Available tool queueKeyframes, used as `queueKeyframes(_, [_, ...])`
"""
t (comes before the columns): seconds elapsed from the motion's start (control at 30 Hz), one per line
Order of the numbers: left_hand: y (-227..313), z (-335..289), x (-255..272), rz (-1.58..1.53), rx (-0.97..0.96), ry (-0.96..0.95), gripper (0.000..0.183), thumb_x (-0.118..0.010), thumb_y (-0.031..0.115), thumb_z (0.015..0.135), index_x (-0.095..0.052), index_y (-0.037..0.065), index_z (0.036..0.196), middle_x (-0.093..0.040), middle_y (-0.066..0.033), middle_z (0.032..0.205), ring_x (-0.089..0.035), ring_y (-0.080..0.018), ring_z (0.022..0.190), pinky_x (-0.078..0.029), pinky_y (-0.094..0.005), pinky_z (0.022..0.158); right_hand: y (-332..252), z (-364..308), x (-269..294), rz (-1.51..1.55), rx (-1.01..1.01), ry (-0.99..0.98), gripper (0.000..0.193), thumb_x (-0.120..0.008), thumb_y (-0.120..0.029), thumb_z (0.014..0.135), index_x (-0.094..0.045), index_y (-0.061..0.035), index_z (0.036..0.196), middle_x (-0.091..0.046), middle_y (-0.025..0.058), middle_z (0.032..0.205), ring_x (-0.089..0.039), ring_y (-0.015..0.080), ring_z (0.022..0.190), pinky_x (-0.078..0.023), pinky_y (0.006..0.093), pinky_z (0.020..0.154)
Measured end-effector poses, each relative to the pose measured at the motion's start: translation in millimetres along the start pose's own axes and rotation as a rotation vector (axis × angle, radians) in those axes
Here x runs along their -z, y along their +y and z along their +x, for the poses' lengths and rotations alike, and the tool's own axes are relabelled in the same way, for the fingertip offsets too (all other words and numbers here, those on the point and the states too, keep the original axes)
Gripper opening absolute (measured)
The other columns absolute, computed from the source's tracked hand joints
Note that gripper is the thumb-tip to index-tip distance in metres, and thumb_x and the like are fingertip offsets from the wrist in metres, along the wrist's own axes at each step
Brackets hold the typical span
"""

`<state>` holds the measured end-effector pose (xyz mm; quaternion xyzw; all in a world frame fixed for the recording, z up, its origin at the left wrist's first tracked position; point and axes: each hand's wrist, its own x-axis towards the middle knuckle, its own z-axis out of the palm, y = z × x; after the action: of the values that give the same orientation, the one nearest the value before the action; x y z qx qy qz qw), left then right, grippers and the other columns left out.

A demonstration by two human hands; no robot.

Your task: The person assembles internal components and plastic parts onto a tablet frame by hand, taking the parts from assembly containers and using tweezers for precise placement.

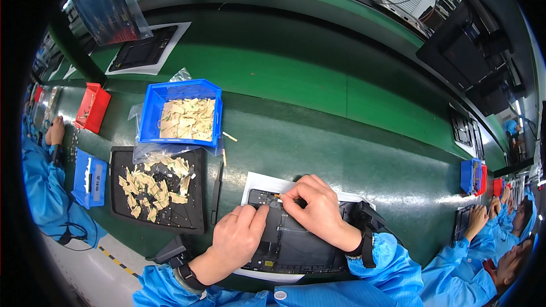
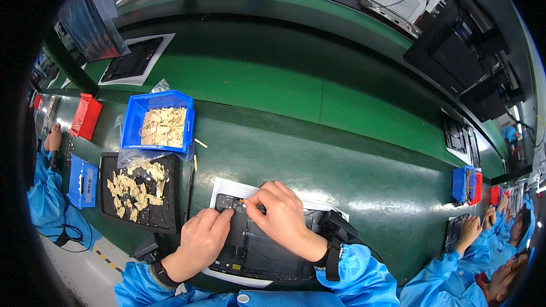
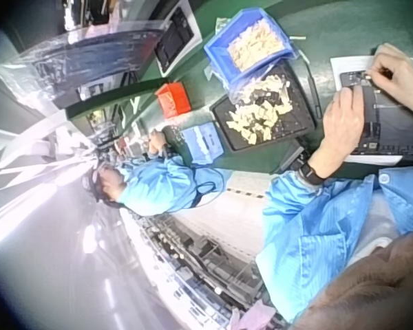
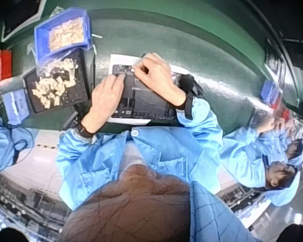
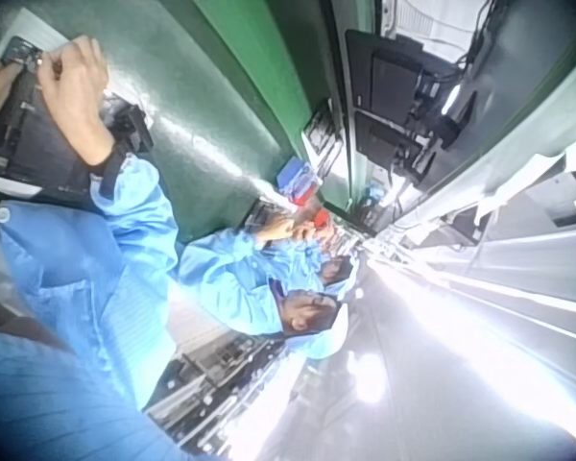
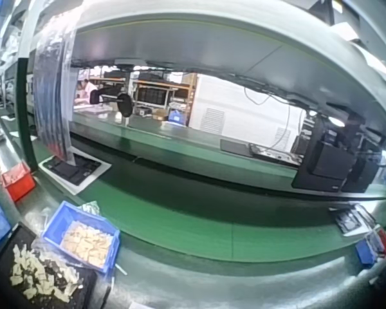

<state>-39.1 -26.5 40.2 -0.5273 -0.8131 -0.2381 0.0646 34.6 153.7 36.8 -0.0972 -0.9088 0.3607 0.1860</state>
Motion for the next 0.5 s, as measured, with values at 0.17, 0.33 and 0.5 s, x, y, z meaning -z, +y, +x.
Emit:
queueKeyframes(0.17, [3.5, 2.4, 1.9, -0.078, 0.039, 0.020, 0.023, -0.069, 0.003, 0.074, -0.066, 0.003, 0.097, -0.049, -0.0065, 0.073, -0.058, -0.0228, 0.064, -0.048, -0.0334, 0.054, 0.4, -0.6, -1.3, -0.019, 0.042, 0.014, 0.013, -0.073, -0.010, 0.074, -0.060, -0.0067, 0.070, -0.057, 0.0040, 0.074, -0.057, 0.0248, 0.073, -0.046, 0.0365, 0.063])
queueKeyframes(0.33, [5.3, 4.4, 4.3, -0.155, 0.088, 0.028, 0.022, -0.070, 0.002, 0.075, -0.066, 0.003, 0.096, -0.051, -0.0077, 0.073, -0.059, -0.0249, 0.062, -0.049, -0.0348, 0.054, 1.3, -1.1, -1.6, -0.008, 0.048, 0.025, 0.014, -0.073, -0.009, 0.074, -0.060, -0.0066, 0.070, -0.057, 0.0039, 0.074, -0.057, 0.0246, 0.072, -0.046, 0.0363, 0.063])
queueKeyframes(0.5, [5.1, 4.8, 3.5, -0.197, 0.105, 0.046, 0.021, -0.070, 0.000, 0.075, -0.066, 0.003, 0.096, -0.051, -0.0085, 0.073, -0.058, -0.0263, 0.062, -0.049, -0.0364, 0.053, 3.0, -2.1, -2.1, 0.058, 0.013, 0.042, 0.013, -0.073, -0.009, 0.074, -0.061, -0.0060, 0.070, -0.058, 0.0044, 0.074, -0.058, 0.0247, 0.072, -0.046, 0.0359, 0.063])
